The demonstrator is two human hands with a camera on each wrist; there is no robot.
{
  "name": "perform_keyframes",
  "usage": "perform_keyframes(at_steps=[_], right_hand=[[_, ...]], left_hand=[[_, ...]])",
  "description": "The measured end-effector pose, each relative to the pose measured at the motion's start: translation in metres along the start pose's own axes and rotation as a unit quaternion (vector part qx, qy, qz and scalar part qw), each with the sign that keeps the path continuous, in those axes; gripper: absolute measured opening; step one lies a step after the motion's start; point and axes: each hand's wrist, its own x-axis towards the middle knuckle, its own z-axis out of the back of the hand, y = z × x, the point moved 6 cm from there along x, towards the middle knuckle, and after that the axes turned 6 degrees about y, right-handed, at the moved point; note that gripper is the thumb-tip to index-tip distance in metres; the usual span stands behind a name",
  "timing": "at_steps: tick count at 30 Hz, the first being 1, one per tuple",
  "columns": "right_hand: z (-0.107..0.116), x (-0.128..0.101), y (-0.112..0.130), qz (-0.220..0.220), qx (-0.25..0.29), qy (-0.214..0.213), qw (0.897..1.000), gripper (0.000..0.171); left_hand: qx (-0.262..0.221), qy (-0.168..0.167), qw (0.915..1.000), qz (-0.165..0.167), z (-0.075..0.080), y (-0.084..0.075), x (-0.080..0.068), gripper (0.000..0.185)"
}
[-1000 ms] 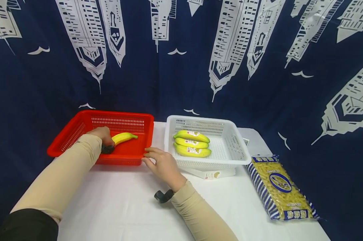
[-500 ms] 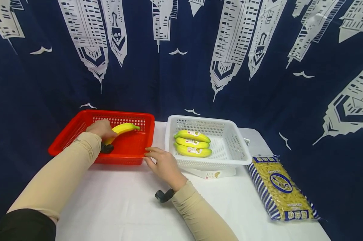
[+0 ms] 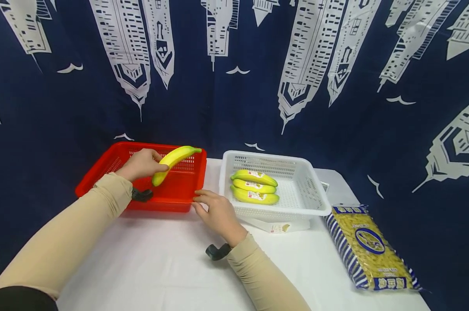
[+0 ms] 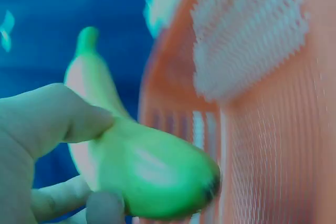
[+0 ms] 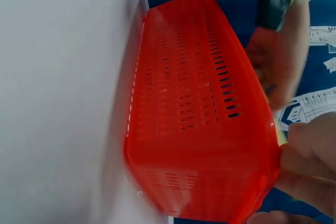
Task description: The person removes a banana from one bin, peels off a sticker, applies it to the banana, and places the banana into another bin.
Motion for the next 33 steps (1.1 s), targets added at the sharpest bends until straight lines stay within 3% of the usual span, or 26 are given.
perform_keyframes(at_steps=[3,5,8,12,14,17,23,25,27,33], right_hand=[[0.000,0.000,0.001,-0.012,0.013,0.001,1.000,0.028],[0.002,-0.003,0.002,-0.024,0.037,-0.004,0.999,0.035],[0.008,-0.008,0.006,-0.025,0.109,-0.027,0.993,0.048],[0.019,-0.015,0.019,0.009,0.214,-0.071,0.974,0.055],[0.023,-0.021,0.025,0.028,0.239,-0.087,0.967,0.051],[0.026,-0.037,0.027,0.051,0.236,-0.096,0.966,0.046],[0.026,-0.088,-0.005,0.033,0.161,-0.068,0.984,0.045],[0.025,-0.102,-0.020,0.008,0.150,-0.055,0.987,0.043],[0.024,-0.113,-0.032,-0.022,0.152,-0.040,0.987,0.040],[0.029,-0.130,-0.053,-0.085,0.163,-0.007,0.983,0.035]], left_hand=[[-0.097,-0.018,0.9947,-0.030,-0.008,-0.017,-0.021,0.055],[-0.166,-0.025,0.9842,-0.057,-0.019,-0.029,-0.033,0.056],[-0.262,-0.035,0.9590,-0.102,-0.040,-0.042,-0.055,0.054],[-0.356,-0.045,0.9164,-0.178,-0.072,-0.051,-0.086,0.050],[-0.371,-0.059,0.8997,-0.222,-0.085,-0.051,-0.098,0.049],[-0.363,-0.081,0.8860,-0.277,-0.097,-0.043,-0.111,0.050],[-0.382,-0.062,0.8561,-0.343,-0.110,-0.018,-0.117,0.056],[-0.378,-0.050,0.8535,-0.356,-0.114,-0.012,-0.117,0.055],[-0.357,-0.040,0.8598,-0.363,-0.119,-0.008,-0.117,0.054],[-0.279,-0.013,0.9029,-0.327,-0.139,-0.006,-0.107,0.051]])
